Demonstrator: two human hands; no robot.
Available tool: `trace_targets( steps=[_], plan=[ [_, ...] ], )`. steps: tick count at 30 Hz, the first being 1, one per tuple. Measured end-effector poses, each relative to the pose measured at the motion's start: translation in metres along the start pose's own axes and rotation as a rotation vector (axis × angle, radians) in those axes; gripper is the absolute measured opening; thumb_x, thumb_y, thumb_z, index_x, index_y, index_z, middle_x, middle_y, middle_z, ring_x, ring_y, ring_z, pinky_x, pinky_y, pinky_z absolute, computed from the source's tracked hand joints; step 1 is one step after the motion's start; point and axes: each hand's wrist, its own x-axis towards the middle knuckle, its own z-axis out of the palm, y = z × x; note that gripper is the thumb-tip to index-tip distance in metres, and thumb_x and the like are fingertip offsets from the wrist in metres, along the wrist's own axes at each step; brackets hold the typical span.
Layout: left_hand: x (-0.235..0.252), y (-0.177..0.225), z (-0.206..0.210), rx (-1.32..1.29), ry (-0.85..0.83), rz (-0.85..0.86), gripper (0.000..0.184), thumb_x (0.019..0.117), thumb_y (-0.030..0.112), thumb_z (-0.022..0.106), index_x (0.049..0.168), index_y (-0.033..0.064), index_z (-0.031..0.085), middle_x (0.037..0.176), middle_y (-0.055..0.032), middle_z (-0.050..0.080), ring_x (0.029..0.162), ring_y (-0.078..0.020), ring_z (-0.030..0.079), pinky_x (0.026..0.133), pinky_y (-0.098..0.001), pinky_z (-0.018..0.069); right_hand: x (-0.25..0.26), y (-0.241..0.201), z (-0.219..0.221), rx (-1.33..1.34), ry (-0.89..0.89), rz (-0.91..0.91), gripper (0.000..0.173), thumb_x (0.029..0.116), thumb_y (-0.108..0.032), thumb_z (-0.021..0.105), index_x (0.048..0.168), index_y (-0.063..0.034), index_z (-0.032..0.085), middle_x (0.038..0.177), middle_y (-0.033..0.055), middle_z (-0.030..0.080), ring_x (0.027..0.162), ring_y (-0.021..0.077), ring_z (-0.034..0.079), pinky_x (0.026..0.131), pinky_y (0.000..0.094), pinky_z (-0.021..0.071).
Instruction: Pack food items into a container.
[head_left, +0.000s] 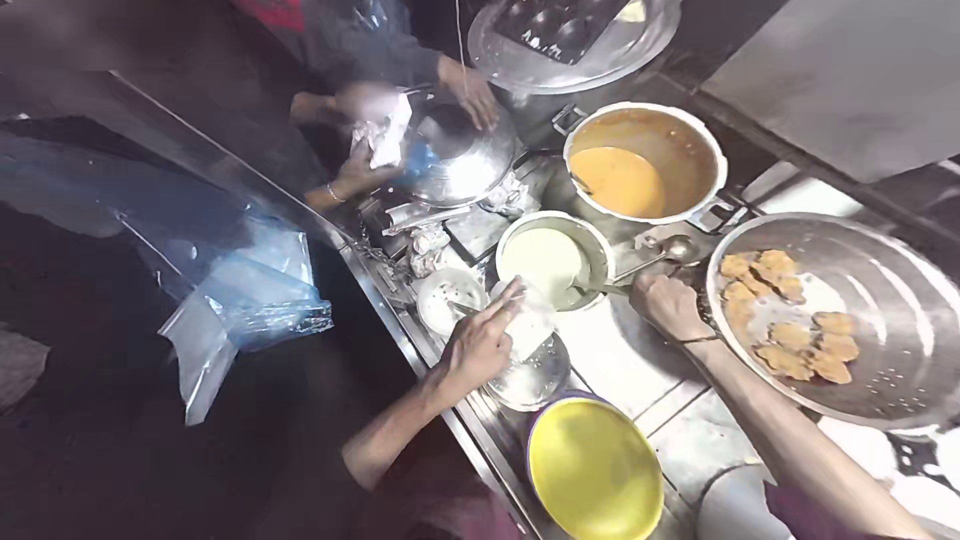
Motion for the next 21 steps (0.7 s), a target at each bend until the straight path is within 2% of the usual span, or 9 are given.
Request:
trace_targets(
  steps=[5,8,9,11,13,15,18,19,21],
  plan=[
    [0.013,-0.002,-0.006,0.031,-0.04,0.025,0.057,0.0923,0.002,0.052,0.147,0.0174,0.057,0.163,0.0101,0.039,0.093,-0.0126,0.073,0.074,-0.038,0.0612,0.011,-0.008,0.03,0.239,-0.098,-0.02,0.033,0.1034,-0.021,0.054,0.123,0.0051,0.06,0.115,0.0339,0.065,0.111,0.0532,0.063,0.089,0.0713,0.0485],
    [0.025,-0.003,-0.017,0.051,-0.049,0.06,0.058,0.0932,0.001,0.051,0.149,0.0156,0.055,0.164,0.0079,0.039,0.091,-0.0152,0.073,0.073,-0.0393,0.061,0.025,-0.028,0.053,0.364,-0.02,-0.009,0.034,0.1047,-0.03,0.054,0.122,-0.0023,0.064,0.106,0.0289,0.069,0.101,0.0493,0.068,0.085,0.0696,0.0512],
    [0.032,-0.003,-0.019,0.06,-0.051,0.067,0.058,0.0929,0.001,0.051,0.149,0.0157,0.055,0.164,0.0078,0.039,0.09,-0.0156,0.073,0.073,-0.0396,0.061,0.026,-0.038,0.056,0.288,0.056,-0.035,0.033,0.1048,-0.03,0.053,0.124,-0.0062,0.064,0.103,0.0279,0.07,0.096,0.0493,0.069,0.08,0.0689,0.0529],
    [0.042,-0.003,-0.022,0.096,-0.068,0.062,0.059,0.0935,0.002,0.05,0.15,0.0179,0.054,0.164,0.0087,0.039,0.091,-0.0156,0.073,0.073,-0.0401,0.0605,0.028,-0.049,0.066,0.028,0.215,-0.239,0.035,0.1019,-0.013,0.052,0.136,-0.0075,0.057,0.098,0.0286,0.069,0.085,0.0505,0.07,0.067,0.0645,0.0543],
    [0.053,-0.005,-0.028,0.145,-0.072,0.041,0.059,0.0939,0.004,0.051,0.151,0.0201,0.053,0.163,0.0091,0.039,0.089,-0.0164,0.073,0.073,-0.0417,0.0602,0.04,-0.048,0.07,-0.202,0.24,-0.457,0.046,0.1028,-0.001,0.046,0.148,0.0041,0.043,0.105,0.0329,0.064,0.085,0.051,0.068,0.069,0.0607,0.0562],
    [0.064,-0.01,-0.036,0.205,-0.051,0.006,0.06,0.0954,0.006,0.053,0.153,0.022,0.05,0.164,0.0098,0.038,0.089,-0.0182,0.073,0.073,-0.0444,0.0607,0.043,-0.045,0.047,-0.27,0.147,-0.501,0.039,0.1034,-0.003,0.046,0.141,0.0089,0.047,0.1,0.0318,0.065,0.088,0.0498,0.069,0.071,0.0596,0.0568],
    [0.075,-0.022,-0.041,0.268,0.058,-0.014,0.057,0.0929,0.005,0.059,0.149,0.0179,0.056,0.161,0.0058,0.044,0.085,-0.0228,0.074,0.069,-0.0489,0.0608,0.036,-0.037,0.01,-0.146,0.007,-0.377,0.02,0.0934,-0.019,0.064,0.103,-0.0006,0.067,0.086,0.024,0.068,0.082,0.0453,0.069,0.068,0.0618,0.0535],
    [0.078,-0.024,-0.044,0.262,0.094,-0.02,0.052,0.0924,0.003,0.06,0.144,0.0142,0.06,0.16,0.0032,0.046,0.086,-0.0257,0.074,0.069,-0.0513,0.0607,0.036,-0.036,-0.002,-0.078,-0.048,-0.31,0.021,0.0927,-0.02,0.065,0.099,-0.0008,0.068,0.089,0.0255,0.068,0.085,0.0473,0.068,0.07,0.0652,0.0527],
    [0.08,-0.024,-0.051,0.249,0.127,-0.04,0.055,0.0912,0.0,0.06,0.145,0.0118,0.058,0.161,0.0023,0.044,0.092,-0.0278,0.073,0.073,-0.0537,0.0602,0.045,-0.03,-0.01,0.09,-0.144,-0.185,0.023,0.0957,-0.024,0.064,0.101,-0.0011,0.068,0.096,0.0275,0.068,0.093,0.0494,0.068,0.073,0.0695,0.0513]
  ],
)
